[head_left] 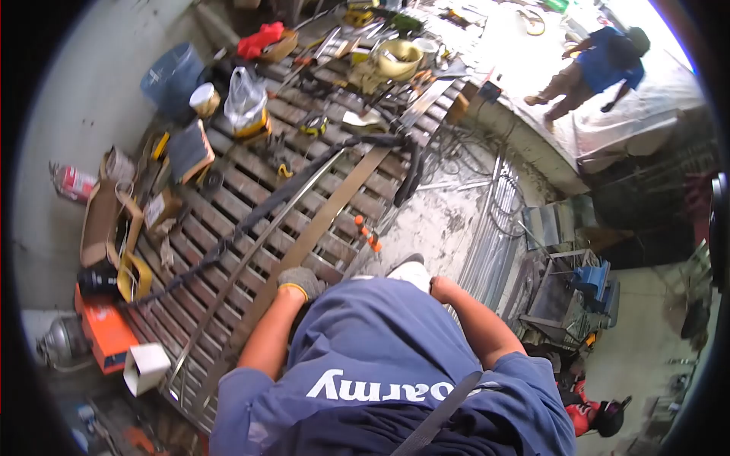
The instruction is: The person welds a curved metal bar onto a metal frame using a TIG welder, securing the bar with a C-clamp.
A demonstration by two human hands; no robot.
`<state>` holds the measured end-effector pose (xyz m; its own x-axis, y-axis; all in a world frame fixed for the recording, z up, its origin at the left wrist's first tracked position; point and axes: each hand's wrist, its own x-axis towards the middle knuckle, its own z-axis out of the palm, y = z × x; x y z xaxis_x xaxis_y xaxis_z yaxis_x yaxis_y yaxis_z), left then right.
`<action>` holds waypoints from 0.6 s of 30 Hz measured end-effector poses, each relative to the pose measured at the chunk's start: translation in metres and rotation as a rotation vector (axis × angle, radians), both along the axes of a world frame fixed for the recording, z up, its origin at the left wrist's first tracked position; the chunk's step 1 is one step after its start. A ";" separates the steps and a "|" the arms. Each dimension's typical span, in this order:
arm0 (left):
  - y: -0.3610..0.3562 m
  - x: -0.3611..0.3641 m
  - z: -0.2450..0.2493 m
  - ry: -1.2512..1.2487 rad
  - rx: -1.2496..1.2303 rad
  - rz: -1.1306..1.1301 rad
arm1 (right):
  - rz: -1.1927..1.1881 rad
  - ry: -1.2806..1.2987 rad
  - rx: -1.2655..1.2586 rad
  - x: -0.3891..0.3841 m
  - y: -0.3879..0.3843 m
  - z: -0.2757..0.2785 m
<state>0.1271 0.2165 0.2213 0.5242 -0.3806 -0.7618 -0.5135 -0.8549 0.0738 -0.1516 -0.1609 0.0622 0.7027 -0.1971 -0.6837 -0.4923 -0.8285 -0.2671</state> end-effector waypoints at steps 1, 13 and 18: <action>0.002 -0.001 0.003 -0.002 0.019 0.008 | -0.007 0.001 -0.005 0.000 0.000 0.004; -0.015 0.024 0.120 -0.224 -0.411 0.191 | -0.033 0.010 0.022 -0.014 -0.062 0.007; -0.067 0.017 0.148 -0.398 -1.110 0.246 | -0.065 0.180 -0.020 0.000 -0.088 0.049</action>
<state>0.1439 0.1492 0.3693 0.7985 -0.5833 0.1490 -0.4995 -0.5038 0.7048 -0.1519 -0.2484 0.1109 0.5544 -0.2528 -0.7929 -0.5835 -0.7975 -0.1536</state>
